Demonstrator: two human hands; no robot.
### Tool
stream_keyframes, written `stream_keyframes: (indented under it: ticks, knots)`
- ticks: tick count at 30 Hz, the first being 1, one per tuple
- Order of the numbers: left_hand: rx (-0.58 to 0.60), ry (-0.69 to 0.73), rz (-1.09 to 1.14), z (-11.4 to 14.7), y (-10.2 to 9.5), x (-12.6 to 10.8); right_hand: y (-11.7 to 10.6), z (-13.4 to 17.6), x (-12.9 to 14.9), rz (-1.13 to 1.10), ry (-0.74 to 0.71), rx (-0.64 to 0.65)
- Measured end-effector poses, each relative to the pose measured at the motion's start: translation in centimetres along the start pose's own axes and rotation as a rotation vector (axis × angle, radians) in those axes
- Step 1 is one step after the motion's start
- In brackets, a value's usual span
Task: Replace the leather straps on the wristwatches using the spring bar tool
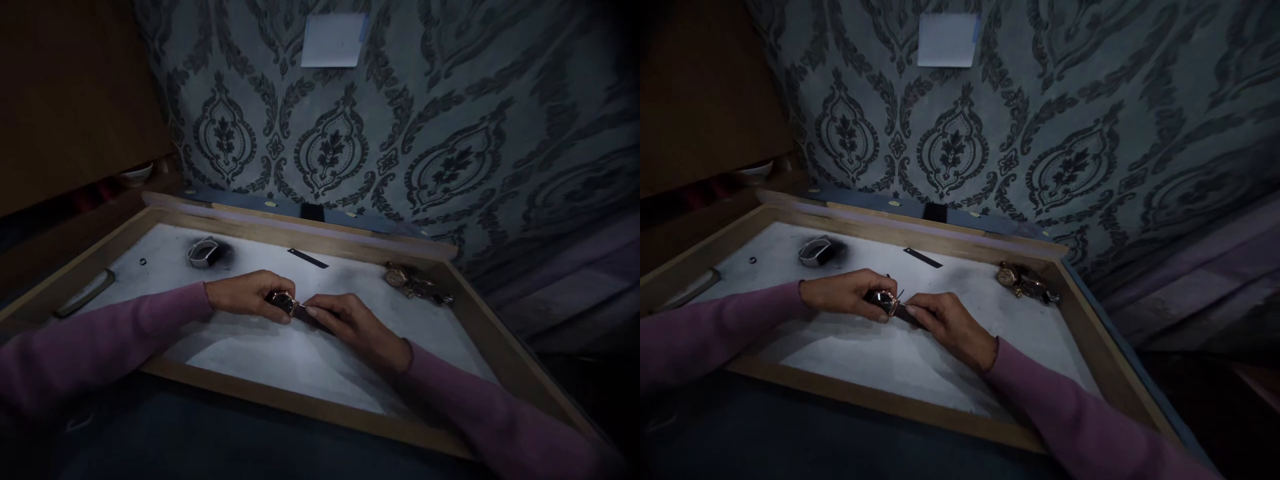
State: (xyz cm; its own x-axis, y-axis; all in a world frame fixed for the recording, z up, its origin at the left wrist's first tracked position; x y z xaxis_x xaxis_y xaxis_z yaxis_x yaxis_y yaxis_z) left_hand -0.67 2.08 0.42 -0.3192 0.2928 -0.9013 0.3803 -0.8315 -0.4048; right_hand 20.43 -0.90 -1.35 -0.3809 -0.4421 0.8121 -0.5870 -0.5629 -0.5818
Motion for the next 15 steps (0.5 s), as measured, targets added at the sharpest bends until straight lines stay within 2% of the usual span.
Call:
stream_keyframes:
  ticks: [15]
  knots:
    - [0.002,0.016,0.007,0.05,0.15,-0.14,-0.06,0.08,-0.06,0.063,-0.026,-0.010]
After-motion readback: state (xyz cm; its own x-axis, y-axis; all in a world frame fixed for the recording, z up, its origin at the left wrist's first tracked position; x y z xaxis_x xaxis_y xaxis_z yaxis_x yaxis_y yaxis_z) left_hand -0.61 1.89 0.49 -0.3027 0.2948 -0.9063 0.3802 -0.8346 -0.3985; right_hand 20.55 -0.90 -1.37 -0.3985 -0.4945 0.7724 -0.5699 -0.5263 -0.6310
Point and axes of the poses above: each hand's wrist, its own z-axis away from the middle knuckle, its own y-axis out of the palm, x = y × z, the point moved 1 cm from there along -z, towards the middle knuckle, and after that the axes turned 5 degrees about x, right-handed, at the moved point
